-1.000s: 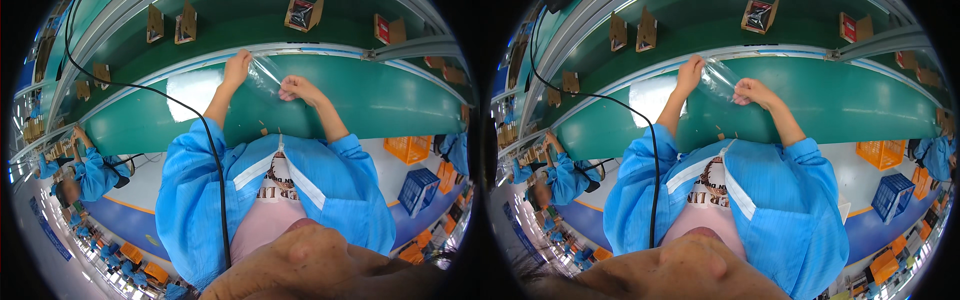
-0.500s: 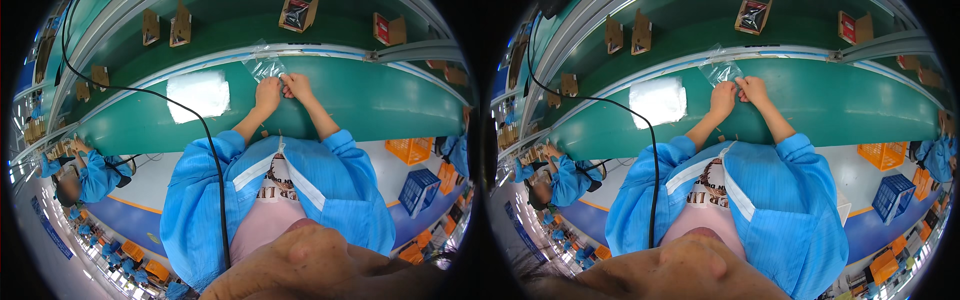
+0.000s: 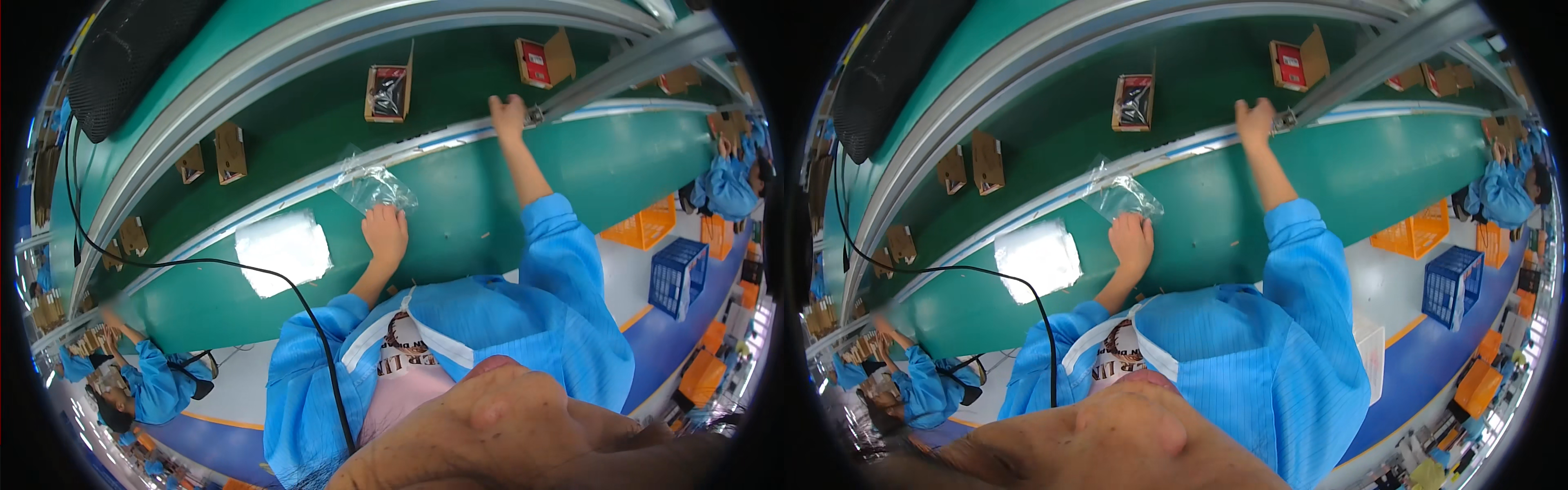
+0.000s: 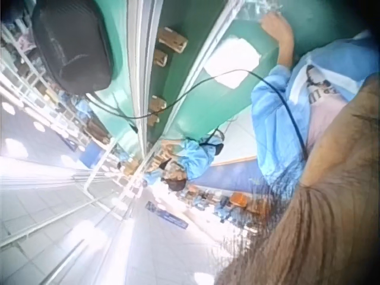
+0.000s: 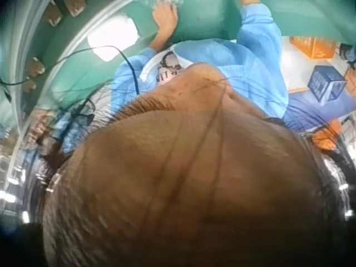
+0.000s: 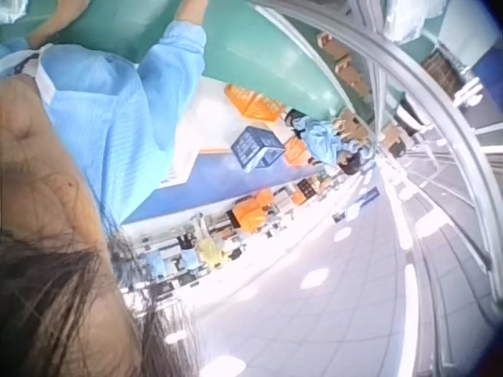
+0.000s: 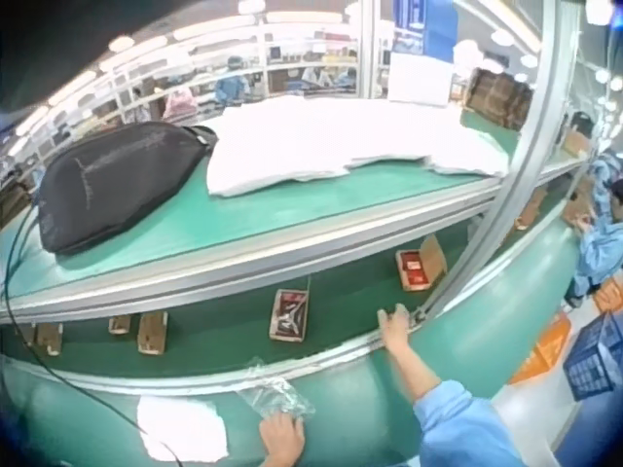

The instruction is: Packaging electronic devices into plastic sleeves and cardboard boxes on an assembly line.

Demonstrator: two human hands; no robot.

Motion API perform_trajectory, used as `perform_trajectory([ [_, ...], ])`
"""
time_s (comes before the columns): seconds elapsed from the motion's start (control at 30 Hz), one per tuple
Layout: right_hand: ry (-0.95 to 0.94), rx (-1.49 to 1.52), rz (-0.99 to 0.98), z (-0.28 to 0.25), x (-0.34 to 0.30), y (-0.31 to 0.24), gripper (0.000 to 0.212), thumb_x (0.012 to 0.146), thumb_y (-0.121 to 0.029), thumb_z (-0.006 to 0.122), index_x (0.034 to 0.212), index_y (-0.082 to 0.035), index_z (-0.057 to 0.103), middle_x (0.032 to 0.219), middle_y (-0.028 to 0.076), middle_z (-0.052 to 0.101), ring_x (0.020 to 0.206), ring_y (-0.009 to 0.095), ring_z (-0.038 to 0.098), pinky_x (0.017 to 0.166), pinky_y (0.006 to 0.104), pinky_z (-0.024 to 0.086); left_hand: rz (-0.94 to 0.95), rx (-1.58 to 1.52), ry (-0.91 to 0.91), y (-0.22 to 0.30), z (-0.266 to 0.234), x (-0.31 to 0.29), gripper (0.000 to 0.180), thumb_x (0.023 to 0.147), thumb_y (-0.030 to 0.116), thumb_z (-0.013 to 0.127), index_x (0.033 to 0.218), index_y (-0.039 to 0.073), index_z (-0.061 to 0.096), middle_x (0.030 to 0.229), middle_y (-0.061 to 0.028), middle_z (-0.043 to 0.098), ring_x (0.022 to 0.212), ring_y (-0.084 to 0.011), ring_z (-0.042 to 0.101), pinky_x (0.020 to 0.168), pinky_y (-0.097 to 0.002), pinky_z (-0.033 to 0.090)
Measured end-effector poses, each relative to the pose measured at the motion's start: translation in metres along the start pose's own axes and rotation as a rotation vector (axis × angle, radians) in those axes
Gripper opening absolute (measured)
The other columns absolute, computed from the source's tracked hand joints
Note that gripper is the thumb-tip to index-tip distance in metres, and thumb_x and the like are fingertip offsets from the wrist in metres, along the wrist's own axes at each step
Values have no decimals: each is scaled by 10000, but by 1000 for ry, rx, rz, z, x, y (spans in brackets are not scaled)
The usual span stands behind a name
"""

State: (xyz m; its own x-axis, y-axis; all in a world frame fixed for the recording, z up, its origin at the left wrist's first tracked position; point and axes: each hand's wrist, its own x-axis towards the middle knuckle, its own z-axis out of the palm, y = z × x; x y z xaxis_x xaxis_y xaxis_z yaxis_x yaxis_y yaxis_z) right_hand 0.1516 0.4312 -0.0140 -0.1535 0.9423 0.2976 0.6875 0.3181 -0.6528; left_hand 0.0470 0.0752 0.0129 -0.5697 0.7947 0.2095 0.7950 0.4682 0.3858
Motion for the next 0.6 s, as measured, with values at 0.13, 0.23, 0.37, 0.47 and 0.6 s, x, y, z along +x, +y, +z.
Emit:
perform_trajectory([
  [0.13,48,-407,32,6,83,40,546,744,-390,667,913,122,584,958,315,572,923,423,544,834,481,405,6,-20,27,-15,11,-3,107,822,172,592,879,84,570,887,-98,557,846,-288,525,667,-423,376],
  [0.23,216,-813,314,12,103,41,551,782,-550,636,865,-6,661,779,144,635,819,351,602,793,483,433,0,-31,-11,-18,0,0,86,770,151,565,808,80,595,831,-113,572,797,-298,544,637,-435,389],
  [0.37,-750,212,307,-42,126,22,450,903,-386,488,1150,-29,606,1146,150,581,1074,312,540,842,539,412,-55,-22,-60,-23,1,-6,116,698,189,569,623,102,589,660,-107,563,668,-289,584,534,-442,413],
  [0.47,-1687,290,-227,-59,120,-5,301,868,-293,568,1031,-55,653,911,101,643,838,265,616,657,409,492,-80,-81,-14,-10,-4,-11,144,699,235,576,673,95,555,739,-103,543,739,-283,552,622,-424,397],
  [0.6,-1496,186,-609,-29,-15,-121,302,883,-283,557,1039,-36,636,926,132,636,849,300,611,676,432,491,-62,2,0,-8,-1,-17,157,709,218,577,779,91,518,805,-67,492,791,-240,492,692,-374,356],
])
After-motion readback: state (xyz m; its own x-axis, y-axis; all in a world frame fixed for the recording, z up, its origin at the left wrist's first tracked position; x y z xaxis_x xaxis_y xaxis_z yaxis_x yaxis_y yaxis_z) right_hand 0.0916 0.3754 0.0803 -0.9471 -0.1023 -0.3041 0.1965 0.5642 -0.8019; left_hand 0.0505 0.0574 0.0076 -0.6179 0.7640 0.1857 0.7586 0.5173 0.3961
